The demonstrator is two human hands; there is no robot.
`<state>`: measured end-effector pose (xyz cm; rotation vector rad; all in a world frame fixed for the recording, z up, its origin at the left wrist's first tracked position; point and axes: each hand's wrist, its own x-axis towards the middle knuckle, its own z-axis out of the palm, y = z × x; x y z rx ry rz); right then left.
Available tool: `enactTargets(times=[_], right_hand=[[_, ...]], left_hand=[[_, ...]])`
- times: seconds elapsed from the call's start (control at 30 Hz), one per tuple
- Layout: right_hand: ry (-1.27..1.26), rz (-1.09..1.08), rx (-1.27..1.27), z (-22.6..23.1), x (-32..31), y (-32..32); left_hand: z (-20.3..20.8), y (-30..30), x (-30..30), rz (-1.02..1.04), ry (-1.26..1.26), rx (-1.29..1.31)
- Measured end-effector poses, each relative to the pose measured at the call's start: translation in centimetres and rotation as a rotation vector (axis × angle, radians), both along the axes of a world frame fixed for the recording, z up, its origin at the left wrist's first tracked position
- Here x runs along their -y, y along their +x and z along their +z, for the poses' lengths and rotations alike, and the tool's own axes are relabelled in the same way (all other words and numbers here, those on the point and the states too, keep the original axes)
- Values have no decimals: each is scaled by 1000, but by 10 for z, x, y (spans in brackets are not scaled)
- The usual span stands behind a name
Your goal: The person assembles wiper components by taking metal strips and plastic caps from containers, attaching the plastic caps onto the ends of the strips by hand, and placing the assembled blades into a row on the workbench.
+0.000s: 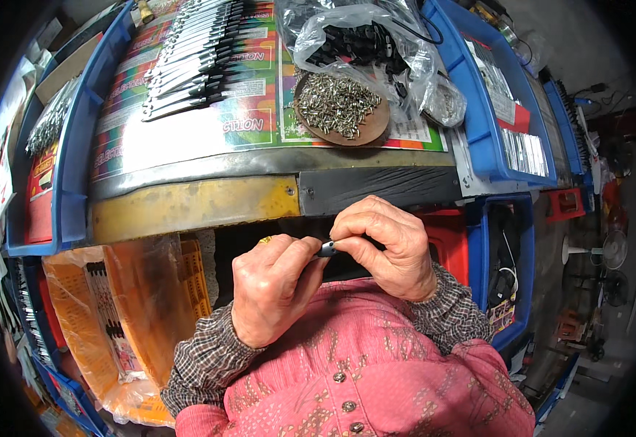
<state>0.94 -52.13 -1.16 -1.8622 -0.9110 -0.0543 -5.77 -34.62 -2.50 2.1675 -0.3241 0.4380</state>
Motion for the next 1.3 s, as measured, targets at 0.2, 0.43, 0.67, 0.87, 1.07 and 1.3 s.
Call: enactTargets(times=[0.2, 0.43, 0.67, 0.87, 1.07, 1.3], right_hand=[[1, 0, -51, -1, 2, -4], [-40, -21, -13, 1, 2, -6], [-96, -60, 322, -7, 0, -11], [-170, -15, 573, -16, 2, -12], [-164, -20, 602, -20, 3, -11], [-35, -3, 123, -11, 7, -3]], left_hand=[[-2, -1, 1, -10, 63, 48], [-5, 0, 2, 0, 92, 98], [-8, 2, 2, 6, 118, 145], [-13, 3, 2, 23, 135, 215], [-17, 5, 4, 25, 164, 238], [-10, 12, 5, -12, 152, 263]])
